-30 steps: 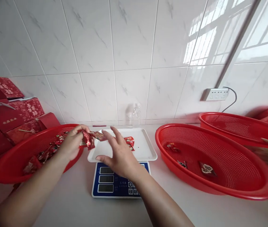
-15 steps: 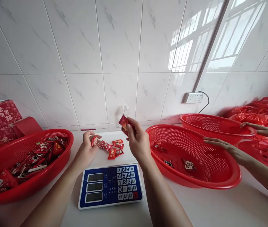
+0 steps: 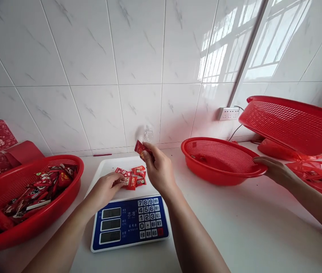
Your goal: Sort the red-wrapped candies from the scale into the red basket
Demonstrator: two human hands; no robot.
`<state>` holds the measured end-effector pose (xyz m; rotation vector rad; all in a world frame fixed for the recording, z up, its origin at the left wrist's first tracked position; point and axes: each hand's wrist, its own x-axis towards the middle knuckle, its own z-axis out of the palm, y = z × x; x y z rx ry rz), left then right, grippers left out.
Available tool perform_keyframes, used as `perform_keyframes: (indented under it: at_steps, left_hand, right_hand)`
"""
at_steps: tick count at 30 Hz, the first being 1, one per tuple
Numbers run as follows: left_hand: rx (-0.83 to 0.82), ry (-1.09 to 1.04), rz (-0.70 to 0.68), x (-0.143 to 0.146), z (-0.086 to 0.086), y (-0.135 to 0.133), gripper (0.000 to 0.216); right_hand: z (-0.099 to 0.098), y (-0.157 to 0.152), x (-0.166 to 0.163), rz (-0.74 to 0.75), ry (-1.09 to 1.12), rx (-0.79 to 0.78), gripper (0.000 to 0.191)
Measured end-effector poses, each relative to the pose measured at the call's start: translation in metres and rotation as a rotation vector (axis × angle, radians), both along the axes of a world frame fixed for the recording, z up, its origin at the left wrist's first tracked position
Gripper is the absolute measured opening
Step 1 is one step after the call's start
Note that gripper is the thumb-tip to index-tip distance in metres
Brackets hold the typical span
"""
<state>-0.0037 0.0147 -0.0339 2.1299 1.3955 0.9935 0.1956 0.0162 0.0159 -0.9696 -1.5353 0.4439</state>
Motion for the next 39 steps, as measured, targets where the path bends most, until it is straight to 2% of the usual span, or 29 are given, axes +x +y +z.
perform_keyframes:
  at_steps: [6,12,15,17,23,25,28,31,34,39]
  left_hand:
    - [-0.003,-0.144,-0.011,0.005,0.005,-0.005,0.02]
    - [-0.148,-0.662,-0.118,0.003,0.028,-0.025,0.041]
    - [-0.22,-0.728,-0.215,0.005,0.035,-0.033,0.042]
    - [-0.24,-0.708,-0.245,0.007,0.036,-0.035,0.036]
    - [-0.19,-0.699,-0.151,0.011,0.03,-0.03,0.03]
    - [-0.147,-0.741,-0.081,0.009,0.03,-0.028,0.028]
    - [-0.057,-0.934,0.042,0.0,0.036,-0.024,0.031]
    - [0.0,-1.189,0.093,-0.014,0.046,-0.022,0.032]
    - [0.001,-1.332,0.108,-0.024,0.055,-0.022,0.026]
    - [-0.055,-1.393,0.112,-0.025,0.058,-0.024,0.026]
  right_hand:
    - [-0.002,0.002,-0.001,0.068,0.023,-0.041,0.032]
    - [-0.001,-0.006,-0.011,0.411,0.223,-0.249,0.03]
    - [-0.001,-0.012,-0.021,0.541,0.19,-0.339,0.031]
    - [-0.001,-0.015,-0.027,0.555,0.176,-0.374,0.033]
    - [-0.009,-0.012,-0.037,0.482,0.192,-0.362,0.03]
    - [-0.011,-0.005,-0.032,0.341,0.219,-0.245,0.027]
    - [-0.012,0.008,-0.015,0.017,0.244,-0.022,0.022]
    - [-0.014,0.022,0.002,-0.177,0.12,-0.027,0.019]
    - [-0.023,0.031,0.002,-0.212,-0.093,-0.083,0.012]
    - [-0.042,0.028,-0.025,-0.122,-0.459,-0.08,0.012]
